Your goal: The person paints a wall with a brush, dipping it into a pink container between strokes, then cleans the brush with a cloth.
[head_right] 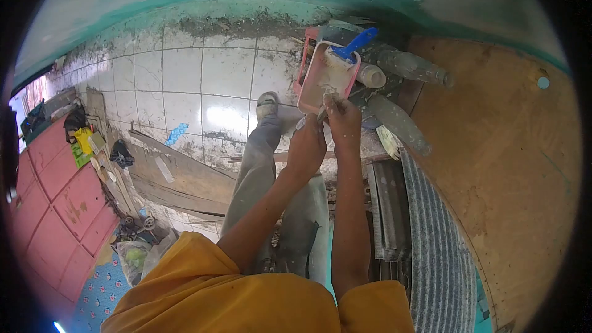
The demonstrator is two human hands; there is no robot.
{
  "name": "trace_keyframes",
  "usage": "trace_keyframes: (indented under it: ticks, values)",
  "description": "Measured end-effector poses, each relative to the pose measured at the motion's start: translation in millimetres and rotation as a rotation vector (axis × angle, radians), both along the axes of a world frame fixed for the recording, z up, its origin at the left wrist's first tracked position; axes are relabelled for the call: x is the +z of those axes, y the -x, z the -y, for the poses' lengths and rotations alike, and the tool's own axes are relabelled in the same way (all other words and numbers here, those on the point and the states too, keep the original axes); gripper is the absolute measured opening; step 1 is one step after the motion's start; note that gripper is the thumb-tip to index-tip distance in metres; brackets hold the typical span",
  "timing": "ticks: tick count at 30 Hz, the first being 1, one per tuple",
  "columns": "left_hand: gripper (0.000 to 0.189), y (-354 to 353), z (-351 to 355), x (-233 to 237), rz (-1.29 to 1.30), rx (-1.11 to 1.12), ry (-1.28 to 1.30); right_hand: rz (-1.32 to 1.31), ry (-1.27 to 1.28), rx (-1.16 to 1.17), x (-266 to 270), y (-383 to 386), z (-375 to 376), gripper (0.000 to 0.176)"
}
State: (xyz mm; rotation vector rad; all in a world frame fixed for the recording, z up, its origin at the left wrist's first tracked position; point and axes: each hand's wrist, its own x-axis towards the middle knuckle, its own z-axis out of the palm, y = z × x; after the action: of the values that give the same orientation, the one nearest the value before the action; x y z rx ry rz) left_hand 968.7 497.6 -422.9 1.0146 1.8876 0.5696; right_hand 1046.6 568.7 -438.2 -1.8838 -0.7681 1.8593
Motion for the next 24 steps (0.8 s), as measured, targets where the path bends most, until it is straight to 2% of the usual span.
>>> trace_keyframes:
  ticks: [2, 8, 15, 18, 24]
  values:
    - [0.009, -0.1, 0.5, 0.0, -0.002, -0.011, 0.035, 0.006, -0.103, -0.091, -0.4, 4.0, 3.9, 0.025]
    - [0.014, -1.8, 3.9, 2.1, 0.012, -0.041, 0.069, 0.068, -0.138, -0.17, -2.0, 9.3, 9.9, 0.021]
    - [0.012, -3.4, 3.7, 9.6, 0.028, -0.029, 0.094, 0.078, -0.11, -0.157, -18.2, 4.2, 15.1, 0.023]
    - [0.013, -2.2, 2.9, 12.0, 0.045, -0.055, 0.165, 0.148, -0.158, -0.056, -25.5, 1.4, 15.8, 0.025]
    - [0.011, -2.5, 8.0, 6.5, 0.034, -0.016, 0.031, 0.107, -0.119, -0.057, -17.3, 2.2, 14.5, 0.026]
